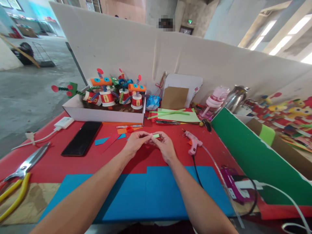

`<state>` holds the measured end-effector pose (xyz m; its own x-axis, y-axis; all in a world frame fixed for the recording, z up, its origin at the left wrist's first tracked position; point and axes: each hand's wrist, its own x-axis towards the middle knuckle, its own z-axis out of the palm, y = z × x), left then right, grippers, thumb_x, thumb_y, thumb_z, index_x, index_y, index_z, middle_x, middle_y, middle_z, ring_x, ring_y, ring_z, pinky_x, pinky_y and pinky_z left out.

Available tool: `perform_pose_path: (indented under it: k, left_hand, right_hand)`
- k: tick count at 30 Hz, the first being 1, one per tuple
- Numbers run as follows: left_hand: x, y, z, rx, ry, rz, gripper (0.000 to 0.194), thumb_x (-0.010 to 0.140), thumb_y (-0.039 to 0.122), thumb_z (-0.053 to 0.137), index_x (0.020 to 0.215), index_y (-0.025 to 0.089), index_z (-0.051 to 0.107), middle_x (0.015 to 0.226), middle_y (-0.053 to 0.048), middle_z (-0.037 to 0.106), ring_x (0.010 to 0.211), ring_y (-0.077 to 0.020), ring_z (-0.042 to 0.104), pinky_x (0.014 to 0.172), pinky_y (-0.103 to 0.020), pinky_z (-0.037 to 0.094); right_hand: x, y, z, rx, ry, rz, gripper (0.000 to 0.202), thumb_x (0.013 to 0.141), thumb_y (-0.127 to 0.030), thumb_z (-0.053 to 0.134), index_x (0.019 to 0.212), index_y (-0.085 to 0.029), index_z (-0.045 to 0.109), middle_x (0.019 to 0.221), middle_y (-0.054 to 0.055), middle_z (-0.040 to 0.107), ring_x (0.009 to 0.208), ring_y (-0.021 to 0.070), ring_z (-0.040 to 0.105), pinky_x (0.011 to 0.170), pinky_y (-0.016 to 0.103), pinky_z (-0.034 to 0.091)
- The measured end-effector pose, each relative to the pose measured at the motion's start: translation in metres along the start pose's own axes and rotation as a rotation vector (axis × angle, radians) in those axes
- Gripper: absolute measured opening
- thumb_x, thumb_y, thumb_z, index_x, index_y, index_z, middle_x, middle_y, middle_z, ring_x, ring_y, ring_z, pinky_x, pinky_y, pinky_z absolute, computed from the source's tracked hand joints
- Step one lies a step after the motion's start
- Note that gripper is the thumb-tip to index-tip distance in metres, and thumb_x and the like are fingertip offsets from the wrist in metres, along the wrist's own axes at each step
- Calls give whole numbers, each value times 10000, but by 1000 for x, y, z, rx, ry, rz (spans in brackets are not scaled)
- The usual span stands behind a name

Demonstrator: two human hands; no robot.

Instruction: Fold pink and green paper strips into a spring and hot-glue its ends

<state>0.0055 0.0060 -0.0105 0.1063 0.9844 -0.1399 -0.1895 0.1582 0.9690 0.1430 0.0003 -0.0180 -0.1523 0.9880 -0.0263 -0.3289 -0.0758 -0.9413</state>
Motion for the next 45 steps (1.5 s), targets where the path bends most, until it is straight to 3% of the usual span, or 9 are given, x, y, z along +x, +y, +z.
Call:
perform_pose_path:
  k: [6,10,15,23,30,45]
  left_hand:
    - [1,-1,2,70,30,41,300,581,400,767,727,147,693,713,-21,688,664,-137,594,664,-259,464]
    - [0,0,3,35,19,30,295,588,400,767,722,154,676,695,-8,671,651,-133,584,636,-256,460]
    - [0,-2,1,-62,-2,-7,259,576,347,788,709,151,682,661,-2,653,613,-112,565,597,-238,445]
    - [0,-4,1,-132,-15,-26,246,569,309,800,698,134,686,616,-6,637,551,-85,536,562,-223,426]
    - [-1,-3,2,-110,-8,-42,257,570,331,797,693,135,684,624,-15,645,565,-95,551,566,-227,435]
    - [-1,-2,2,1,47,34,193,542,257,745,699,154,699,680,-23,684,632,-128,590,594,-241,466]
  right_hand:
    - [0,3,0,61,39,7,283,626,-350,771,794,-201,598,731,-27,675,644,143,674,722,336,586]
    - [-1,2,2,74,66,-13,285,617,-346,782,776,-206,591,718,-38,668,632,141,672,700,323,589]
    - [1,3,-1,171,35,55,299,686,-452,725,751,-200,578,618,-25,659,561,143,663,655,314,585]
    - [8,9,-9,320,46,220,213,704,-317,750,767,-188,593,628,-6,690,571,106,660,628,225,566]
    - [4,7,-6,290,-27,165,327,591,-327,829,767,-196,586,639,-20,687,593,110,664,645,227,563]
    - [2,7,-2,140,11,87,337,586,-340,819,772,-191,582,717,-24,677,639,130,683,707,286,578]
